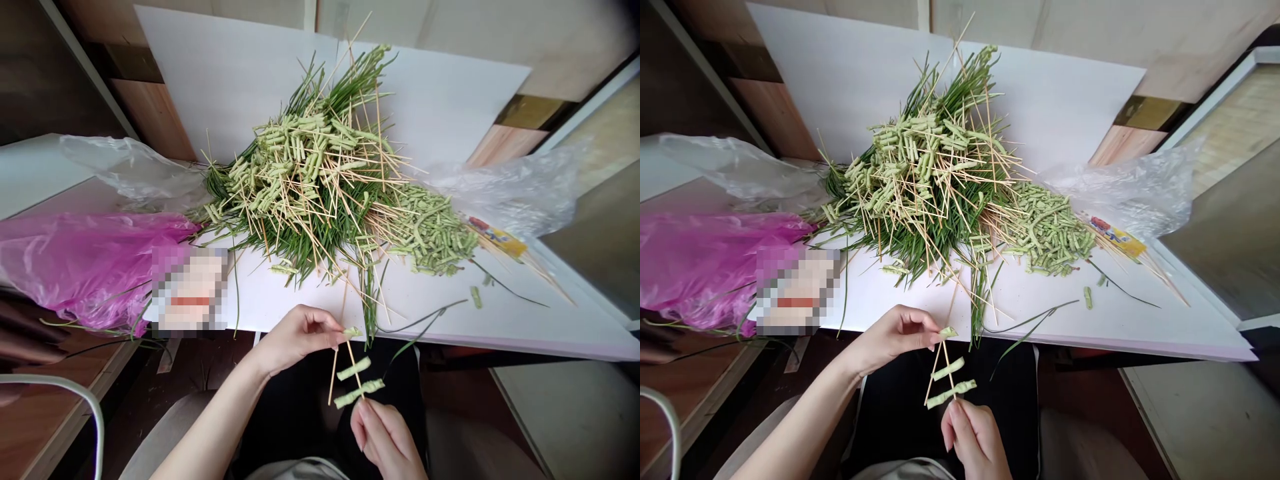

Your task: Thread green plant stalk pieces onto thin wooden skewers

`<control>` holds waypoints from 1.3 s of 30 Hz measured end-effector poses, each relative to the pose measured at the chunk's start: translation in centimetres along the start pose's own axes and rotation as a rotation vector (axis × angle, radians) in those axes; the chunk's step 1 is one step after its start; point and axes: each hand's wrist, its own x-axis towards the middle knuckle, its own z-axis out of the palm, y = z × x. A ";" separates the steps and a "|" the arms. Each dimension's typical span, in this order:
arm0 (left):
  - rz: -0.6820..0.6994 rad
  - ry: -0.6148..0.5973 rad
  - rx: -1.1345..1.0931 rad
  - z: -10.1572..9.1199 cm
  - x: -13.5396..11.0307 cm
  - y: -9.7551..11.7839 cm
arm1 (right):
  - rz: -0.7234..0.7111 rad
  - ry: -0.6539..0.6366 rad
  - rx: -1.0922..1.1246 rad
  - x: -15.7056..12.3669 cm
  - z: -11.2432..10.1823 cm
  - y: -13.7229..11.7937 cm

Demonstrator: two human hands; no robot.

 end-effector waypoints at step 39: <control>0.265 0.695 1.570 -7.8 -0.8 0.3 | 0.056 -0.100 -0.017 0.6 -0.3 -1.4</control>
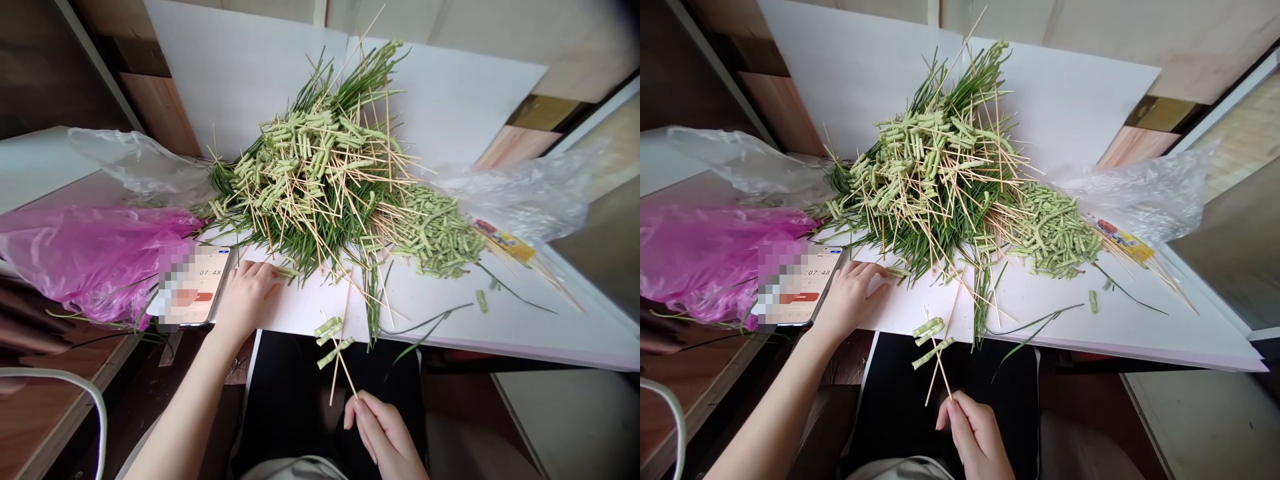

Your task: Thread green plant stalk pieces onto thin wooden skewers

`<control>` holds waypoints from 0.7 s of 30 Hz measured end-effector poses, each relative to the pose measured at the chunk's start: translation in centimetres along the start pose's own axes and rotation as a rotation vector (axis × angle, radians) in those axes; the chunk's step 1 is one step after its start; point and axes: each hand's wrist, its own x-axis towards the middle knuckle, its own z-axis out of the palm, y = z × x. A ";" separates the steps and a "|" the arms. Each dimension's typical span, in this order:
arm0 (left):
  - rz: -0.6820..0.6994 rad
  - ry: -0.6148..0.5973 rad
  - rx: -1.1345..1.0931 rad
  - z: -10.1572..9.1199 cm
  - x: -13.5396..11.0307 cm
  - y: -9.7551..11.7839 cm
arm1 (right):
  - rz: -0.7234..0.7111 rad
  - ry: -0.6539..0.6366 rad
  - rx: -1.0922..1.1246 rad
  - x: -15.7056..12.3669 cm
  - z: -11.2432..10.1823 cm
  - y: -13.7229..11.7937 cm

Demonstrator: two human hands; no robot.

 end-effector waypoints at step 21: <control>-0.166 -0.387 -1.056 -1.9 0.0 3.1 | -0.113 0.028 -0.056 -0.5 0.5 0.0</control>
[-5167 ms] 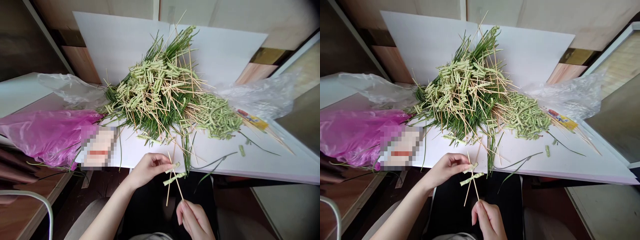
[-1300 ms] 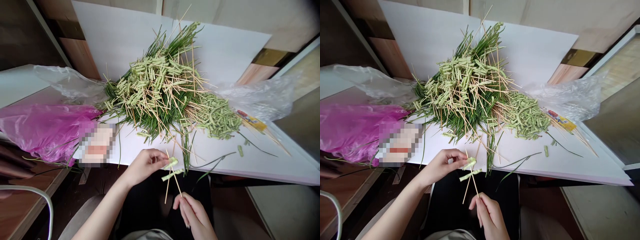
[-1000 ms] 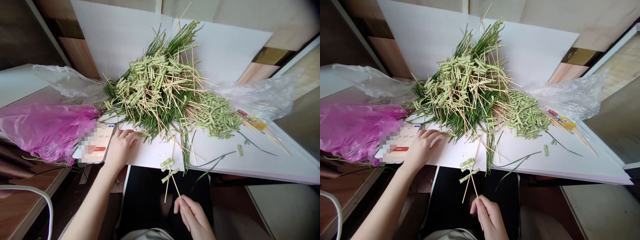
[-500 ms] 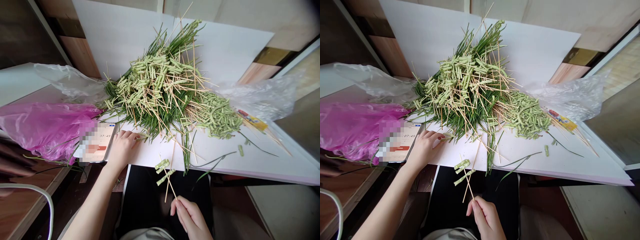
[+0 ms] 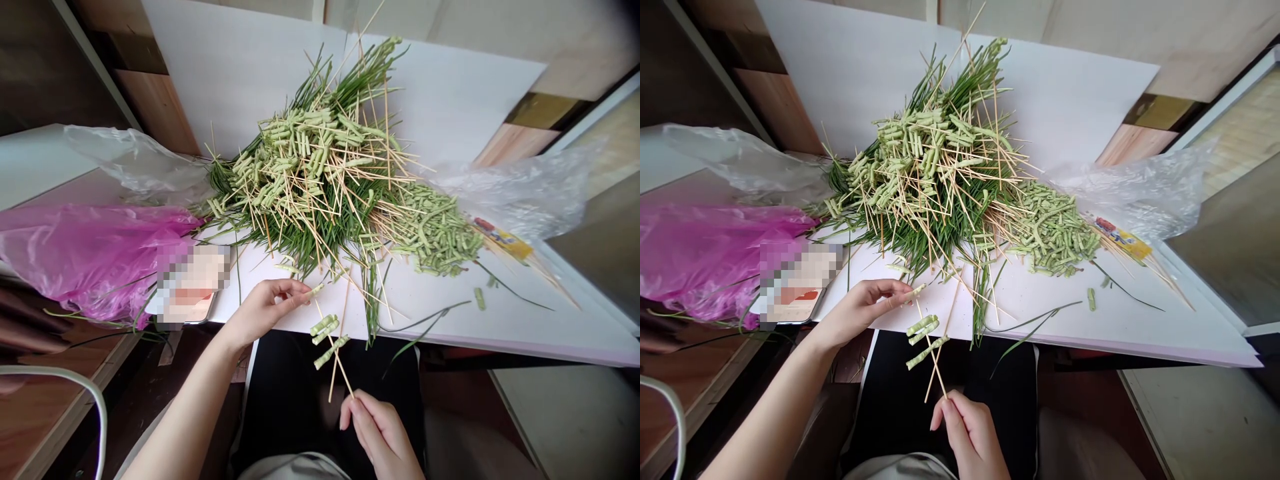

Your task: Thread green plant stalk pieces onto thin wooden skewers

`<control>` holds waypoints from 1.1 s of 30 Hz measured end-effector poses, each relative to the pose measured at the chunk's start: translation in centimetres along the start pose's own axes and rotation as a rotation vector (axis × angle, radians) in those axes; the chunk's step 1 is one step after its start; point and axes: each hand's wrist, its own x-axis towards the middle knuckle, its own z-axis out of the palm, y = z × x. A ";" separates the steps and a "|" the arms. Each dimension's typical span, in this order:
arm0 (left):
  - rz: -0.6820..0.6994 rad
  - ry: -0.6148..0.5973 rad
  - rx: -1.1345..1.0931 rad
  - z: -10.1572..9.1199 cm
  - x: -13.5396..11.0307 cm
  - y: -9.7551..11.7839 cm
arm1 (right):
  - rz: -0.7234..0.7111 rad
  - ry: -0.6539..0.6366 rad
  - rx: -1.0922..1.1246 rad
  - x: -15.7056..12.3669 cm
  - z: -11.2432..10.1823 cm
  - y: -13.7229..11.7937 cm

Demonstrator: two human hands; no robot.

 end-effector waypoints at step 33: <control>0.011 -0.048 0.008 1.2 -0.1 0.1 | 0.008 0.084 -0.073 0.1 -0.4 0.3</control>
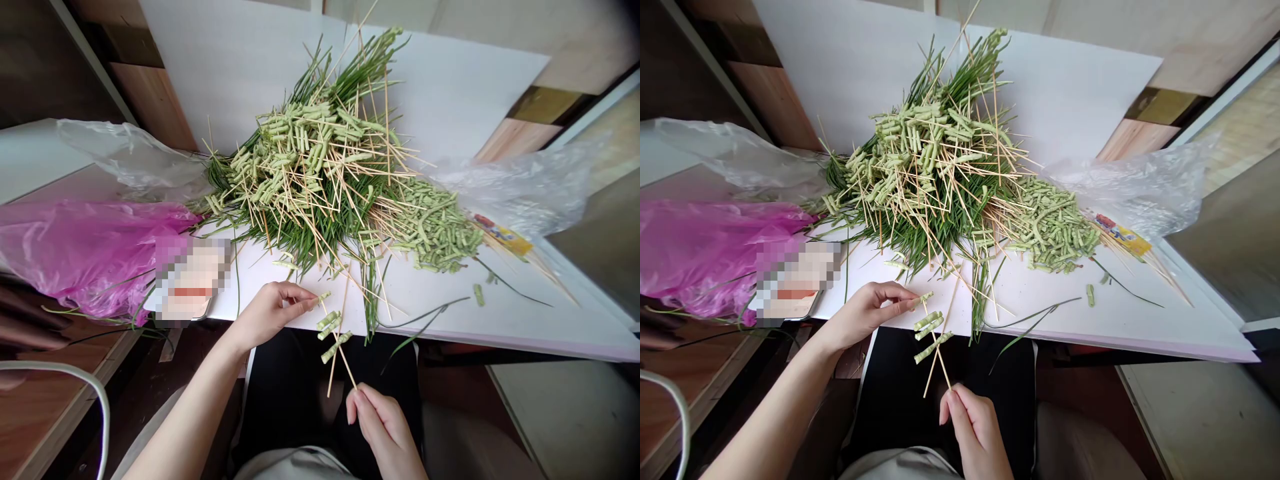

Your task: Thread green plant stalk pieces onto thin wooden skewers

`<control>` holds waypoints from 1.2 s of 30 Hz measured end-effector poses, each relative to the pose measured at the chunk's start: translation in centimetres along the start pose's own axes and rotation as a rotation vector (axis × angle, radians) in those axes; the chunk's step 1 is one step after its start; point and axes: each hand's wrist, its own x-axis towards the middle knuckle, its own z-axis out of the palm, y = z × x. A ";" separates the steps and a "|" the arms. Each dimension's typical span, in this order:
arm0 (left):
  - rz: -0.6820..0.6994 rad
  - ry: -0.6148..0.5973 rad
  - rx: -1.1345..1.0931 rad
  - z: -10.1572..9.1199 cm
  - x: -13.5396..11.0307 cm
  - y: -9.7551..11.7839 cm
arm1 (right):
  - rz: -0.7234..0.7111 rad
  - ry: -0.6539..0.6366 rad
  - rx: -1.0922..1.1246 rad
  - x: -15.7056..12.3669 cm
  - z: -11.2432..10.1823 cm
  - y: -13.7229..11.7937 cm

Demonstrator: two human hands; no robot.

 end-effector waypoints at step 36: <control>0.021 0.198 0.177 -1.4 0.4 -0.4 | -0.051 -0.004 -0.025 0.4 0.4 -0.3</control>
